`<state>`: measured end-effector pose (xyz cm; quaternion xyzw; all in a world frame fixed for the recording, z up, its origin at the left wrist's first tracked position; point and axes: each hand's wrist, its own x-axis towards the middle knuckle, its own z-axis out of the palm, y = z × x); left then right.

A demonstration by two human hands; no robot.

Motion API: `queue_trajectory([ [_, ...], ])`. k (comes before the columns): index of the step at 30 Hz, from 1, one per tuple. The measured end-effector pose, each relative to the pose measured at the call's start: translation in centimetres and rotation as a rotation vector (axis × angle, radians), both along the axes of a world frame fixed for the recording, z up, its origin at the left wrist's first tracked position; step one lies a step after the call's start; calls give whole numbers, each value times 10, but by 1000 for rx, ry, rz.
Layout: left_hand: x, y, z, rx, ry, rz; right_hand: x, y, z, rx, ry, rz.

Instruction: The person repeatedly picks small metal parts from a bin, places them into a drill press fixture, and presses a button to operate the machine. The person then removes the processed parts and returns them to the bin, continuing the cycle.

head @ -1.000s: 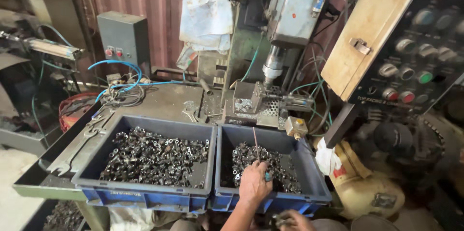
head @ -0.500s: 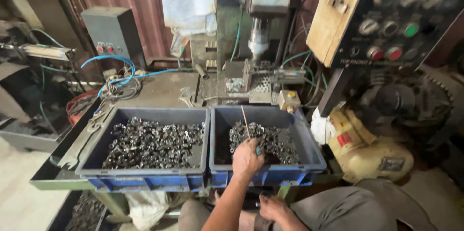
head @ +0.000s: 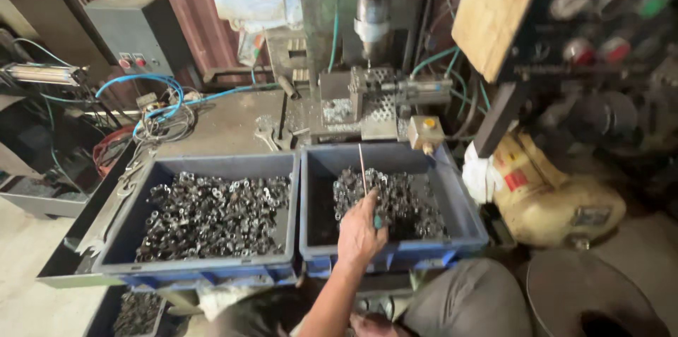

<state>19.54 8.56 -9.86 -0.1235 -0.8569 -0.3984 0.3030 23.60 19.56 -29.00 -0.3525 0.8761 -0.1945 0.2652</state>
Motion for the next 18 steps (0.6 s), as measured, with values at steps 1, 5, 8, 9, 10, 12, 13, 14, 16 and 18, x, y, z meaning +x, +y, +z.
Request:
queue_trajectory([
  [1, 0, -1, 4, 76, -82, 10, -14, 8, 12, -34, -32, -11],
  [5, 11, -7, 5, 362, -273, -15, -27, 49, 50, -205, -197, -93],
  [8, 7, -15, -2, 409, -306, -25, -37, 56, 74, -398, -337, -220],
  [9, 6, -15, -6, 403, -335, -31, -34, 64, 81, -474, -384, -269],
  [10, 5, -14, -10, 386, -344, -26, -30, 76, 89, -553, -396, -360],
  [12, 4, -13, -16, 347, -360, -10, -31, 104, 106, -743, -395, -522],
  [13, 4, -11, -18, 326, -284, -20, -34, 117, 114, -843, -347, -642],
  [14, 2, -10, -18, 299, -202, -36, -41, 127, 120, -940, -284, -748],
  [16, -8, -11, -11, 257, -170, -27, -62, 136, 128, -1041, -120, -831],
  [18, -22, -17, 3, 240, -287, 44, -83, 134, 129, -1078, 81, -848],
])
